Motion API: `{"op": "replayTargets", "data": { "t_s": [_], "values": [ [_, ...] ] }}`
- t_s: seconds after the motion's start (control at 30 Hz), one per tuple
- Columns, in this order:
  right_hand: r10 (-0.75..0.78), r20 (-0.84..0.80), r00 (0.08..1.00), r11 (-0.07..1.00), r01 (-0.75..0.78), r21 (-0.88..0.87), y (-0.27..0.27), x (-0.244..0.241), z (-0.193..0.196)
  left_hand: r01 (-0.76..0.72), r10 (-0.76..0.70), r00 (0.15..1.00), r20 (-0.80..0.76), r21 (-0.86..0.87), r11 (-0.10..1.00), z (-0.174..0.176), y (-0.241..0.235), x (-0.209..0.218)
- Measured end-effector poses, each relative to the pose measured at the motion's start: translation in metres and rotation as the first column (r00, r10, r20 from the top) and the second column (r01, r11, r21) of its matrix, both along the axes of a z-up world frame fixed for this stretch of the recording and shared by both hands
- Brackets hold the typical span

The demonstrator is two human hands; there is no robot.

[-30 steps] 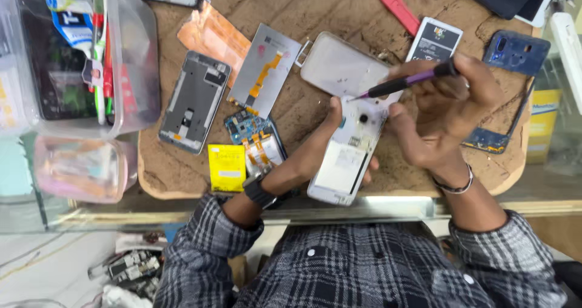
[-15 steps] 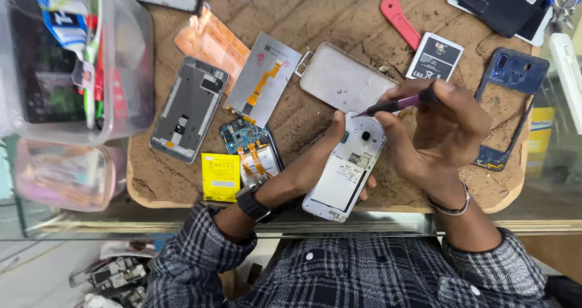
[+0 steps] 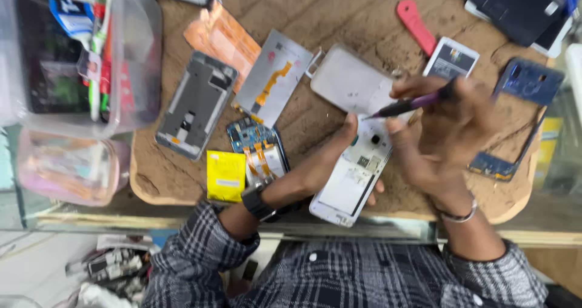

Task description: The person disassembles a white smartphone, removes the back cover, and uses a screwdriver to remove screws from the internal frame. They then detach the display assembly and place it on the workbench.

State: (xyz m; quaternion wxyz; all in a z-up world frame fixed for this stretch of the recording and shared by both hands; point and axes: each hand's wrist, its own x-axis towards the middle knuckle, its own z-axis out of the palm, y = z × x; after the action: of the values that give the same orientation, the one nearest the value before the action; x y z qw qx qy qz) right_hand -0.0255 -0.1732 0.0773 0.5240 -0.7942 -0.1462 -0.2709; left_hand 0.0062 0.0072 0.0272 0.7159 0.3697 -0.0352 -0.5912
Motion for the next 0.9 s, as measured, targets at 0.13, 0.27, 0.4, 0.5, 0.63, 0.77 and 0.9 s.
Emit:
{"op": "replayTargets", "data": {
  "t_s": [0.13,0.27,0.4,0.5,0.63,0.77,0.9],
  "values": [
    [-0.011,-0.029,1.000,0.994,0.014,0.105,0.003,-0.001,0.001,0.000,-0.009,0.990,-0.144,-0.061,0.998,-0.003,-0.002,-0.001],
    [-0.006,-0.042,0.999,0.991,0.011,0.135,-0.001,-0.011,-0.011,0.005,-0.005,1.000,-0.009,-0.099,0.995,-0.014,-0.002,-0.005],
    [-0.089,0.034,0.995,0.995,0.087,0.054,-0.001,-0.012,-0.017,-0.004,0.009,0.999,0.040,-0.132,0.991,-0.017,-0.004,-0.004],
    [-0.062,0.045,0.997,0.996,0.059,0.072,0.002,-0.012,-0.011,0.003,0.007,0.995,0.096,-0.103,0.995,-0.011,-0.001,-0.006],
    [-0.111,0.094,0.989,0.994,0.112,-0.005,0.004,-0.006,-0.011,0.004,0.008,0.995,0.099,-0.118,0.993,-0.002,0.003,-0.005],
    [-0.068,0.069,0.995,0.997,0.066,0.035,0.003,-0.009,-0.022,0.005,0.003,0.993,0.118,-0.070,0.998,0.000,0.004,-0.004],
    [-0.131,0.087,0.988,0.991,0.126,0.053,0.009,-0.012,-0.020,-0.020,0.029,0.994,0.107,-0.084,0.996,0.010,0.008,-0.006]
  ]
}}
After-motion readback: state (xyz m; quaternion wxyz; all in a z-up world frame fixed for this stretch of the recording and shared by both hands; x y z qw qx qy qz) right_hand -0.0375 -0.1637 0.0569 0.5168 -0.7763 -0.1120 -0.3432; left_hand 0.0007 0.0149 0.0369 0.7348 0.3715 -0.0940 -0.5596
